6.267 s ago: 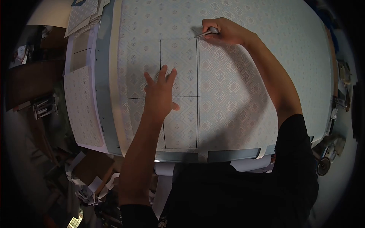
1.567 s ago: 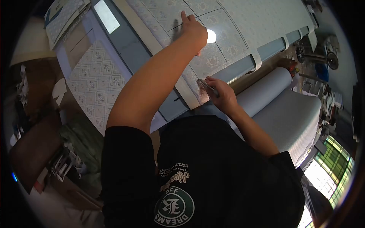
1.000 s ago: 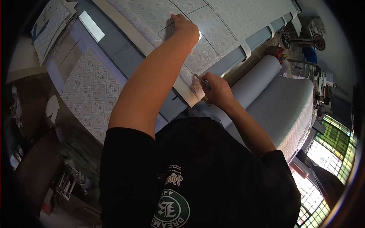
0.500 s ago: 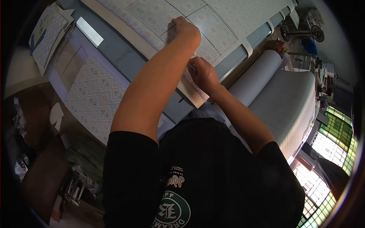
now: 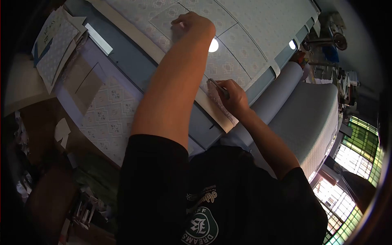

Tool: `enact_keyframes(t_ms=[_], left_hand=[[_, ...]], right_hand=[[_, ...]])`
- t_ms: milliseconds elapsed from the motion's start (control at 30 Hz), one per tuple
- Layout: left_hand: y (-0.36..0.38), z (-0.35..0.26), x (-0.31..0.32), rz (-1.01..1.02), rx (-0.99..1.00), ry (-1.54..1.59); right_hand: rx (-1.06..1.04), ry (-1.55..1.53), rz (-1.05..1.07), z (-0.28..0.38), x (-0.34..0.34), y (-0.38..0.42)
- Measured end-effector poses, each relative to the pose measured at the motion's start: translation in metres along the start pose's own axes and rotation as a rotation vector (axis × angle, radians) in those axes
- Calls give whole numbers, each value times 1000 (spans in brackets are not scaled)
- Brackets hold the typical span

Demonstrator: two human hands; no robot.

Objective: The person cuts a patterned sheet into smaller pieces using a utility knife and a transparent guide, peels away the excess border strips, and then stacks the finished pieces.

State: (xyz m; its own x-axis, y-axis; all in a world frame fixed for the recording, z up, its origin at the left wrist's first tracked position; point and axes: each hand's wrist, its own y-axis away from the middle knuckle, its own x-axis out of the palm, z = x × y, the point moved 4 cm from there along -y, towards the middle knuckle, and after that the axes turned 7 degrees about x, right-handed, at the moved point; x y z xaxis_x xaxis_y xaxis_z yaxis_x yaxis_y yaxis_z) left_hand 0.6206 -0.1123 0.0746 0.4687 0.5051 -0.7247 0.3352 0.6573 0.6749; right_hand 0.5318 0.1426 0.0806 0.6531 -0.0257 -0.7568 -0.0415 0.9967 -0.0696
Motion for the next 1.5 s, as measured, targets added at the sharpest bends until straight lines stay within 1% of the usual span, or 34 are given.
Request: enact_keyframes(t_ms=[67, 133, 167, 200, 233, 267, 300, 333, 400, 433, 500, 533, 600, 767, 833, 900, 1033, 1067, 1100, 1133, 1167, 1200, 1233, 1267, 1300, 1333, 1400, 1433, 1500], left_hand=[[15, -1, -8, 18, 10, 34], [15, -1, -10, 39, 22, 67], [8, -2, -9, 29, -13, 127], [3, -2, -7, 17, -47, 188], [0, -3, -4, 19, -50, 196], [-1, -6, -1, 18, -11, 117], [-1, -8, 0, 17, 28, 40], [8, -9, -1, 17, 23, 50], [18, -13, -1, 47, 29, 18], [19, -13, -3, 65, 27, 9], [17, -13, -6, 89, 26, -13], [15, -14, -7, 101, 28, -25], [11, -15, -7, 125, 25, -44], [1, -18, -12, 165, -2, -92], [2, -16, -11, 179, -66, -126], [33, -7, -16, 108, 73, -103], [29, -3, -9, 69, 57, -93], [23, -1, -6, 16, 58, -55], [18, 0, -4, -39, 63, -18], [14, 2, 0, -40, 57, -27], [11, 4, 3, -115, 35, 3], [13, 5, 5, -189, 15, 33], [22, 6, 7, -186, 16, 26], [34, 7, 4, -247, 19, 41], [43, 11, 2, -310, 16, 56], [43, 19, 10, -308, 4, 50], [44, 36, 28, -651, 45, 302], [45, 44, 47, -647, 26, 294], [50, 55, 79, -799, 135, 765]], right_hand=[[-22, -18, -4, 1, 10, -14], [78, 13, 89, 4, 25, -41], [75, 14, 97, 5, 35, -55], [96, -228, 78, 9, 46, -74], [126, -370, 56, 13, 56, -88], [151, -513, 30, 19, 66, -103], [166, -532, 21, 33, 71, -121], [180, -551, 11, 47, 75, -140], [-280, 311, -263, 87, 76, -175], [-286, 315, -257, 86, 89, -190], [-79, 148, -84, 72, 116, -218], [-81, 150, -77, 70, 123, -224], [-110, 3, -112, 72, 128, -233], [-90, -8, -113, 72, 134, -241], [-74, -26, -104, 74, 132, -240], [-103, -82, -126, 73, 127, -233], [-143, -48, -151, 74, 97, -180], [-116, -106, -58, 77, 86, -159], [-105, -137, -15, 70, 81, -145], [-92, -168, 27, 63, 76, -130], [-164, -317, -4, 42, 83, -111], [-197, -395, -23, 30, 74, -98], [-232, -471, -39, 19, 66, -85], [-343, -335, 99, 14, 55, -72], [-403, -268, 168, 5, 47, -63], [-466, -206, 236, -4, 38, -53], [-419, -215, 163, -32, 26, -43], [-432, -231, 164, -42, 16, -44], [-335, -103, 137, -63, -1, -53]])
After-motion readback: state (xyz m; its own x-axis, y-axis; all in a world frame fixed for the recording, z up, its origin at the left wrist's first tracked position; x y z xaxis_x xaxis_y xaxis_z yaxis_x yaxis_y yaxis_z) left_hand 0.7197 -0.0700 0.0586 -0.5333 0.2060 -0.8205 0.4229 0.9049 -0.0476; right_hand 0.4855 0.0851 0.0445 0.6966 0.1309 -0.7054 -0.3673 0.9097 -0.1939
